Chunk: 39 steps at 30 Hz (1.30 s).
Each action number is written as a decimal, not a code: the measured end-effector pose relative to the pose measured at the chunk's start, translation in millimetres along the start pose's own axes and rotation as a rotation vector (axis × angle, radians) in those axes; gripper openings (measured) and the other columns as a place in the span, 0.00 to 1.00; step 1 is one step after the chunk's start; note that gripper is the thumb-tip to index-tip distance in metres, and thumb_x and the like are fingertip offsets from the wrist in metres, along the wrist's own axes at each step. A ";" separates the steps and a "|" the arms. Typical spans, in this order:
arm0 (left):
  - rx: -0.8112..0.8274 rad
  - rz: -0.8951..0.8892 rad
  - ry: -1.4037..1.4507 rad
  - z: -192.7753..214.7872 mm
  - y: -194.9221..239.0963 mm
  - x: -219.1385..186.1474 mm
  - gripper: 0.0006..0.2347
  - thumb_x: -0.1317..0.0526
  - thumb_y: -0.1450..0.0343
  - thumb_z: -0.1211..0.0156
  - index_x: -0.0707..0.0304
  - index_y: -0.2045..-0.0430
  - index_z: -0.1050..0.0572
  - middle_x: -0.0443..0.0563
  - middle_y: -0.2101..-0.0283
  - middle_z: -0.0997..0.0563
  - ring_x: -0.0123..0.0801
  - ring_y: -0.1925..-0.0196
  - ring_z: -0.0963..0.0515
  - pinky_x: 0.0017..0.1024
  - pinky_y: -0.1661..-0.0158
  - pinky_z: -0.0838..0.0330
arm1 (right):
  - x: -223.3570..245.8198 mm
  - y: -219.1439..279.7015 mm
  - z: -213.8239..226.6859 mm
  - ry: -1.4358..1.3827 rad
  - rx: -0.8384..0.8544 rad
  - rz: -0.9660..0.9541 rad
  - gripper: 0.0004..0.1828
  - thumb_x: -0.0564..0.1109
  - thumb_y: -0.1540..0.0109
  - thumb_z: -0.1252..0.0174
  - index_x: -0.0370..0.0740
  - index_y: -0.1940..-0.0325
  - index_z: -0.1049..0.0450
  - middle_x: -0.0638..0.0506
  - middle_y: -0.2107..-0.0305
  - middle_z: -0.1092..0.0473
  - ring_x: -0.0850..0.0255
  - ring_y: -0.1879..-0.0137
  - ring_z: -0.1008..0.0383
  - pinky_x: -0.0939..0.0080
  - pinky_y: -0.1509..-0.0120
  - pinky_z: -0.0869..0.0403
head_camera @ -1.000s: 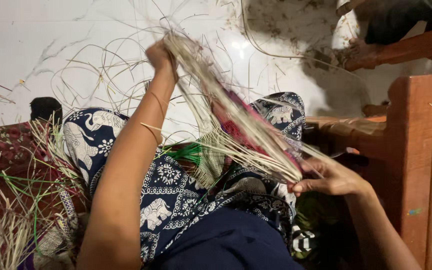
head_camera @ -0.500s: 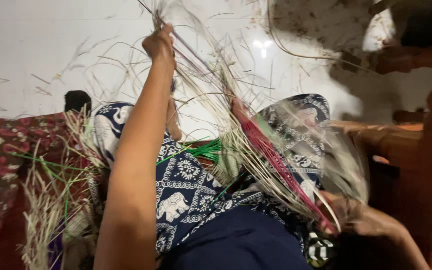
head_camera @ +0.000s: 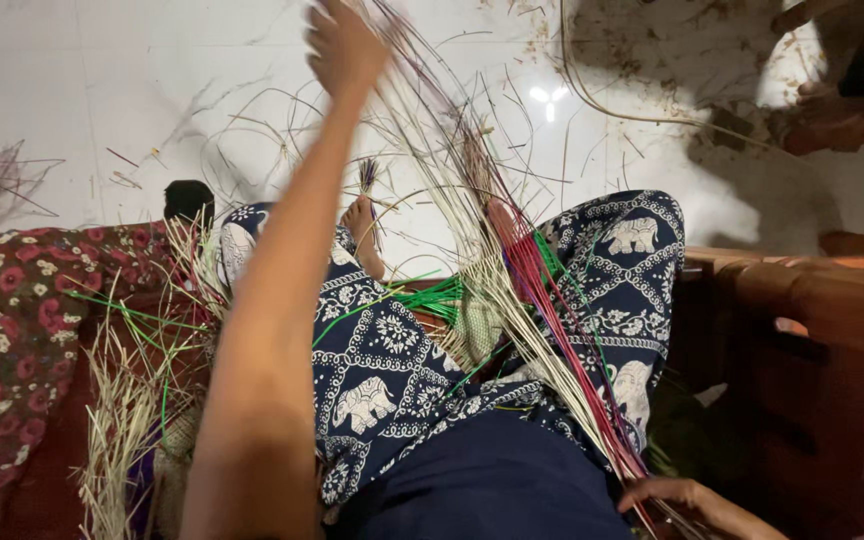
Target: The person is weaving a basket using dried palm leaves and colored fibers. They are sitting on the floor, holding the partially completed basket between their legs and using their hands to interlace the materials.
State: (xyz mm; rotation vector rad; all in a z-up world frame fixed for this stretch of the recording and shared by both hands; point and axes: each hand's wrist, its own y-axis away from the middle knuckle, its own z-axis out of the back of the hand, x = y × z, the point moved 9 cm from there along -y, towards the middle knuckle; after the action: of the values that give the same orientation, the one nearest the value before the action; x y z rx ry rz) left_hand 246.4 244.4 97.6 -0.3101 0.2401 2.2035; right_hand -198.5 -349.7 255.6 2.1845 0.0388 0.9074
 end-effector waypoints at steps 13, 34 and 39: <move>0.446 -1.290 0.053 -45.5 334.8 -101.1 0.31 0.39 0.22 0.70 0.55 0.27 0.49 0.47 0.22 0.51 0.34 0.20 0.58 0.45 0.25 0.71 | -25.9 5.1 -16.5 -0.050 -0.063 -0.011 0.31 0.60 0.35 0.63 0.35 0.47 0.27 0.40 0.51 0.30 0.50 0.49 0.25 0.51 0.44 0.24; 0.389 -1.139 0.565 -27.9 332.0 -107.9 0.24 0.44 0.20 0.60 0.61 0.36 0.32 0.54 0.27 0.34 0.43 0.22 0.40 0.47 0.24 0.54 | 89.1 -22.5 36.2 1.171 -0.357 -0.283 0.09 0.48 0.41 0.36 0.41 0.64 0.23 0.43 0.69 0.25 0.52 0.64 0.22 0.54 0.58 0.23; 0.401 -1.131 0.435 -39.4 292.8 -134.8 0.09 0.56 0.27 0.38 0.58 0.61 0.16 0.52 0.49 0.17 0.44 0.40 0.26 0.51 0.29 0.49 | 223.3 -85.7 9.1 1.292 -0.648 0.218 0.09 0.42 0.43 0.37 0.37 0.59 0.22 0.43 0.68 0.25 0.48 0.63 0.23 0.51 0.58 0.24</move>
State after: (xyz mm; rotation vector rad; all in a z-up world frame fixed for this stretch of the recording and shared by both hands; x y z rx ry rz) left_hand 97.5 -43.4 119.5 -0.5299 0.5665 0.9311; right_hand -5.2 -228.5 328.0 0.7685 0.1078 1.9689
